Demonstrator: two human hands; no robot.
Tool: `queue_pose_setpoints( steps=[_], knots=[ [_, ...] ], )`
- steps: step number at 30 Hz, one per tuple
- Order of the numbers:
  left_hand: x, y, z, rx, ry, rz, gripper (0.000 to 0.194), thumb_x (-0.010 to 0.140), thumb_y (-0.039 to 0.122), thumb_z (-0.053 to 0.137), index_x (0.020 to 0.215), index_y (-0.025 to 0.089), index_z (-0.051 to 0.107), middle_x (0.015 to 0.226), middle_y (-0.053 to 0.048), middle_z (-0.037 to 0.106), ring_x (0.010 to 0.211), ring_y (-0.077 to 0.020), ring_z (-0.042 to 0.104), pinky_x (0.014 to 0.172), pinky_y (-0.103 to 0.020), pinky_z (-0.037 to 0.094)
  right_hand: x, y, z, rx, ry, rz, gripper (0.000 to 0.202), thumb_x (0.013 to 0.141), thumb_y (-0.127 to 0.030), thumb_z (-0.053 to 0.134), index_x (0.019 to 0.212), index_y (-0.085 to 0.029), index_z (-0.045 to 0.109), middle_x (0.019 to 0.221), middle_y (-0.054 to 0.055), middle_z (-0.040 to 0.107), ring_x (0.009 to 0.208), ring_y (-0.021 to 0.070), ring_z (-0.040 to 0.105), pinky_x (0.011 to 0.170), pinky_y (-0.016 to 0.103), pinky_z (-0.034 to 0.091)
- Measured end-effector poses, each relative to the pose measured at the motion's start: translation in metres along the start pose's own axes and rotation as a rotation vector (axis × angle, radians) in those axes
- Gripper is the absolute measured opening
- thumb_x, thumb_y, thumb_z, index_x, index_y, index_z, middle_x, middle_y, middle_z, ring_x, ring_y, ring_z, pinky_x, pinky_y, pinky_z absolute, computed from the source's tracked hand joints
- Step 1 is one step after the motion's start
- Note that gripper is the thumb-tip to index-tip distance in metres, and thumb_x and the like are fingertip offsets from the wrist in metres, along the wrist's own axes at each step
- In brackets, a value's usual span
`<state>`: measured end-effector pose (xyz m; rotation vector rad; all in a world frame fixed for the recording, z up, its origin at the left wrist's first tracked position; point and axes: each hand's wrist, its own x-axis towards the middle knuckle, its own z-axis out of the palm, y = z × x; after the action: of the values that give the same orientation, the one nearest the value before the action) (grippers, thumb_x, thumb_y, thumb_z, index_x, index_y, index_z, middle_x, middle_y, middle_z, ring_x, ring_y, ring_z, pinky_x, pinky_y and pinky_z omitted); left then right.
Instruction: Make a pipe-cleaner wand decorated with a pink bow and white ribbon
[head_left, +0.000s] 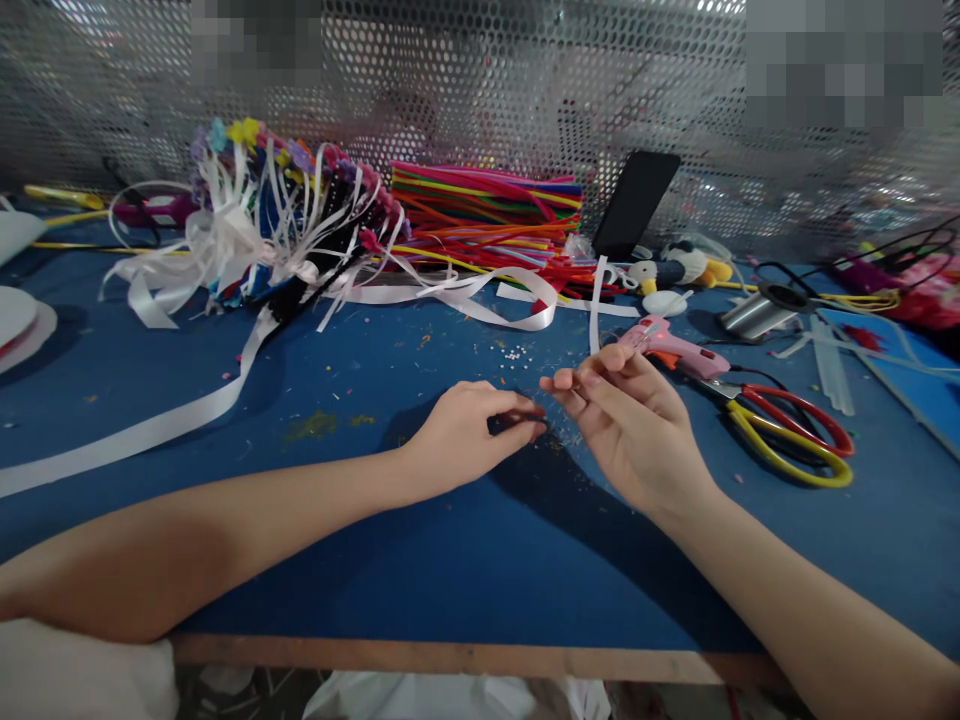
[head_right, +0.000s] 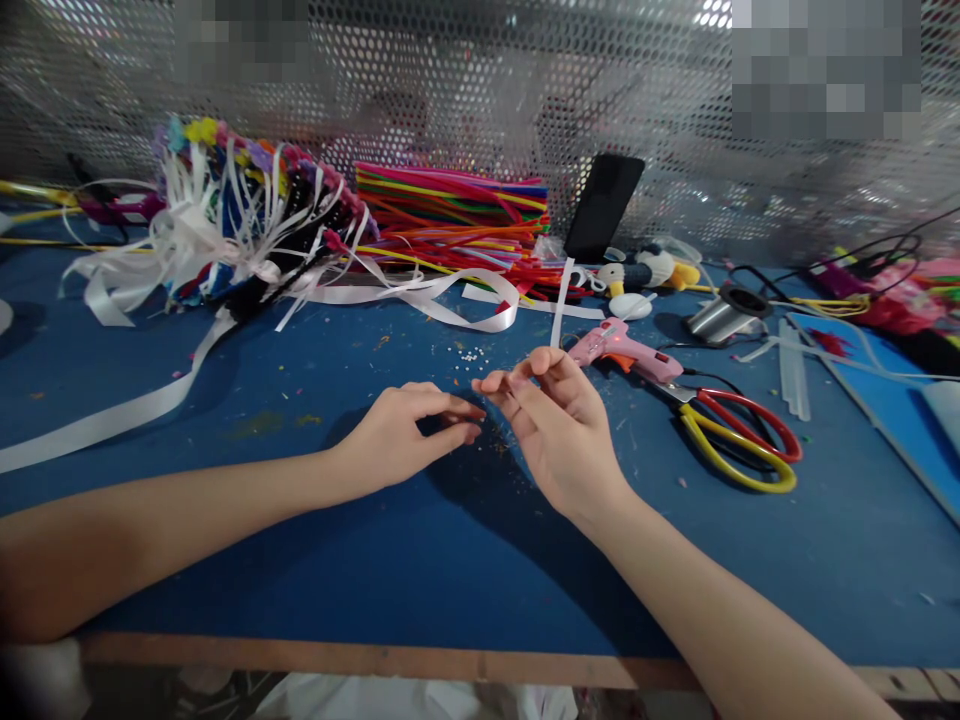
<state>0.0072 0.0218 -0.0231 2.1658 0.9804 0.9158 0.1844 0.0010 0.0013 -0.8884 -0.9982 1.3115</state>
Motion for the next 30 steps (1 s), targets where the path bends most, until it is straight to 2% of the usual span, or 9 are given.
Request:
queue_pose_setpoints(
  steps=[3,6,10,15,21,23,25,28,30],
  knots=[
    [0.000,0.000,-0.001,-0.008,-0.006,-0.021,0.011,0.088,0.019,0.064,0.086,0.022,0.075,0.082,0.002,0.077,0.078,-0.0149,0.067,0.075,-0.029,0.047,0.000,-0.003,0.001,0.061,-0.008,0.019,0.026,0.080,-0.019,0.072,0.081,-0.025,0.047,0.078,-0.003,0.047,0.088,0.0158,0.061,0.097,0.038,0.051],
    [0.000,0.001,-0.002,-0.022,0.021,-0.060,0.011,0.090,0.025,0.063,0.090,0.021,0.074,0.083,0.001,0.077,0.078,-0.0150,0.067,0.072,-0.028,0.048,0.000,-0.006,0.002,0.079,0.002,0.025,0.027,0.079,-0.017,0.070,0.080,-0.025,0.044,0.077,-0.004,0.043,0.075,0.0119,0.054,0.082,0.032,0.052],
    [0.000,0.003,-0.002,-0.049,0.059,-0.107,0.011,0.090,0.024,0.062,0.089,0.020,0.072,0.079,0.000,0.076,0.076,-0.0150,0.067,0.071,-0.028,0.049,0.000,-0.006,0.002,0.012,-0.021,-0.032,0.028,0.079,-0.018,0.069,0.080,-0.025,0.042,0.073,-0.004,0.038,0.064,0.0113,0.043,0.066,0.030,0.046],
    [0.000,0.001,-0.001,-0.015,0.092,-0.135,0.011,0.089,0.022,0.061,0.091,0.020,0.072,0.077,-0.001,0.074,0.075,-0.0160,0.067,0.068,-0.028,0.050,0.003,-0.005,0.001,-0.078,-0.020,-0.090,0.025,0.080,-0.021,0.069,0.079,-0.025,0.044,0.075,-0.004,0.039,0.060,0.0110,0.039,0.062,0.031,0.042],
    [-0.001,0.002,-0.004,-0.016,0.085,-0.187,0.009,0.082,0.019,0.066,0.080,0.019,0.075,0.074,0.000,0.075,0.067,-0.0141,0.066,0.067,-0.027,0.049,0.001,-0.002,0.000,-0.138,-0.011,0.024,0.018,0.079,-0.021,0.069,0.088,-0.024,0.054,0.085,-0.003,0.050,0.059,0.0082,0.045,0.060,0.030,0.044],
    [-0.001,0.004,-0.004,-0.033,0.071,-0.200,0.010,0.079,0.017,0.067,0.078,0.019,0.076,0.073,0.000,0.076,0.065,-0.0136,0.066,0.065,-0.026,0.049,0.000,-0.003,-0.001,-0.274,0.012,0.019,0.016,0.082,-0.025,0.067,0.090,-0.025,0.054,0.082,-0.004,0.052,0.057,0.0088,0.049,0.060,0.030,0.046],
    [-0.001,0.005,-0.004,-0.048,0.052,-0.214,0.011,0.078,0.017,0.066,0.077,0.019,0.076,0.072,0.000,0.076,0.064,-0.0138,0.066,0.062,-0.025,0.048,-0.001,-0.008,-0.002,-0.516,-0.004,0.026,0.015,0.084,-0.030,0.067,0.092,-0.025,0.055,0.072,-0.004,0.054,0.054,0.0115,0.054,0.056,0.030,0.045],
    [-0.002,0.006,-0.003,-0.047,0.040,-0.229,0.010,0.077,0.018,0.066,0.076,0.019,0.076,0.068,0.000,0.074,0.063,-0.0142,0.066,0.058,-0.024,0.046,-0.002,-0.027,-0.008,-0.873,-0.123,0.077,0.017,0.083,-0.037,0.069,0.090,-0.023,0.062,0.065,-0.001,0.060,0.048,0.0147,0.055,0.047,0.030,0.039],
    [-0.002,0.007,-0.003,-0.031,0.030,-0.242,0.009,0.076,0.020,0.066,0.074,0.019,0.075,0.066,0.000,0.073,0.061,-0.0138,0.064,0.056,-0.024,0.044,-0.002,-0.044,-0.019,-1.035,-0.133,0.009,0.019,0.085,-0.042,0.066,0.084,-0.022,0.066,0.066,0.003,0.065,0.049,0.0159,0.055,0.047,0.031,0.038]
  ],
)
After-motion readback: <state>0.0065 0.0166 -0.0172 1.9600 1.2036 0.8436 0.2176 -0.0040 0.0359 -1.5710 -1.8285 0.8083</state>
